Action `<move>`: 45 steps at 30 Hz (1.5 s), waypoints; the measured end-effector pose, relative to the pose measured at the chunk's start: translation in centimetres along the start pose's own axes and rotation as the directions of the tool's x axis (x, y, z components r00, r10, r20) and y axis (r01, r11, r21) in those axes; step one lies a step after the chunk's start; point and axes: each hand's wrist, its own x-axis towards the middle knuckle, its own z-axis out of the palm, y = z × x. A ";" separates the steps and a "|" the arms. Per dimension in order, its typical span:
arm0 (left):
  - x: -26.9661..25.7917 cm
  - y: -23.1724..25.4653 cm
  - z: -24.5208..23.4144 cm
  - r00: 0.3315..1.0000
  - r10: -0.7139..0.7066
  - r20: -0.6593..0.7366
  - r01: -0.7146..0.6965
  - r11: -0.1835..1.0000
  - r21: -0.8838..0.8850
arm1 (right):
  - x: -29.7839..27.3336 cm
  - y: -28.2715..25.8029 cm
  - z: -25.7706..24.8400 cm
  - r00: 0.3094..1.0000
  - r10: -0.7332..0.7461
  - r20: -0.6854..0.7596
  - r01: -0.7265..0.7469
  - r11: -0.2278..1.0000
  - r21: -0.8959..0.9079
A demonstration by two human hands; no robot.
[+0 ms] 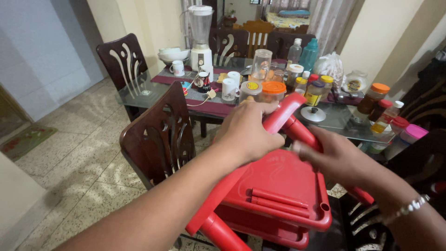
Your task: The person assembles a red plastic stool by inserting tubular legs into the seat base and securing them. They then disassemble the stool and reassemble it again, handling the seat and legs repeatedly.
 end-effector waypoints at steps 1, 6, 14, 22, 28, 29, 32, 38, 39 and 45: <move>-0.1 -0.2 -0.2 0.999 0.004 -0.037 -0.004 1.000 -0.001 | -0.6 -0.1 0.1 0.998 -0.044 -0.042 0.033 0.970 -0.239; 0.1 -0.8 -0.9 0.997 -0.071 0.010 0.071 0.995 -0.067 | -4.2 -1.4 2.6 0.916 0.085 -0.391 -0.223 0.920 -0.321; -0.3 -0.7 -0.1 0.994 0.059 -0.096 -0.059 0.998 -0.005 | -1.7 0.0 1.8 0.935 0.170 -0.312 -0.253 0.934 -0.251; -1.6 -0.8 -0.1 0.997 0.046 -0.064 -0.047 0.999 -0.016 | 1.1 5.4 0.2 0.896 0.116 0.429 -0.285 0.891 0.354; -1.7 -0.7 1.0 0.996 0.022 -0.085 -0.023 1.000 -0.017 | 1.4 5.0 0.5 0.905 0.153 0.397 -0.274 0.923 0.270; -1.7 -0.6 1.2 0.996 0.011 -0.090 -0.013 1.000 -0.015 | 1.2 4.4 0.6 0.943 0.146 0.300 -0.215 0.953 0.214; -1.4 -0.3 1.4 0.998 -0.030 -0.059 0.028 0.999 -0.030 | 0.7 1.8 1.3 1.000 0.015 -0.025 -0.015 1.000 0.006; -1.7 0.4 2.2 0.999 -0.008 -0.049 0.005 0.997 -0.072 | -0.1 -2.2 2.1 0.913 -0.166 -0.371 0.166 0.986 -0.033; -1.7 0.3 2.1 0.999 -0.001 -0.054 -0.003 0.997 -0.075 | -0.2 -2.5 2.0 0.924 -0.112 -0.365 0.115 0.993 -0.015; -1.6 -0.1 2.1 0.999 -0.008 -0.046 0.003 0.995 -0.104 | 0.3 -2.1 1.6 0.925 -0.161 -0.345 0.251 0.939 0.237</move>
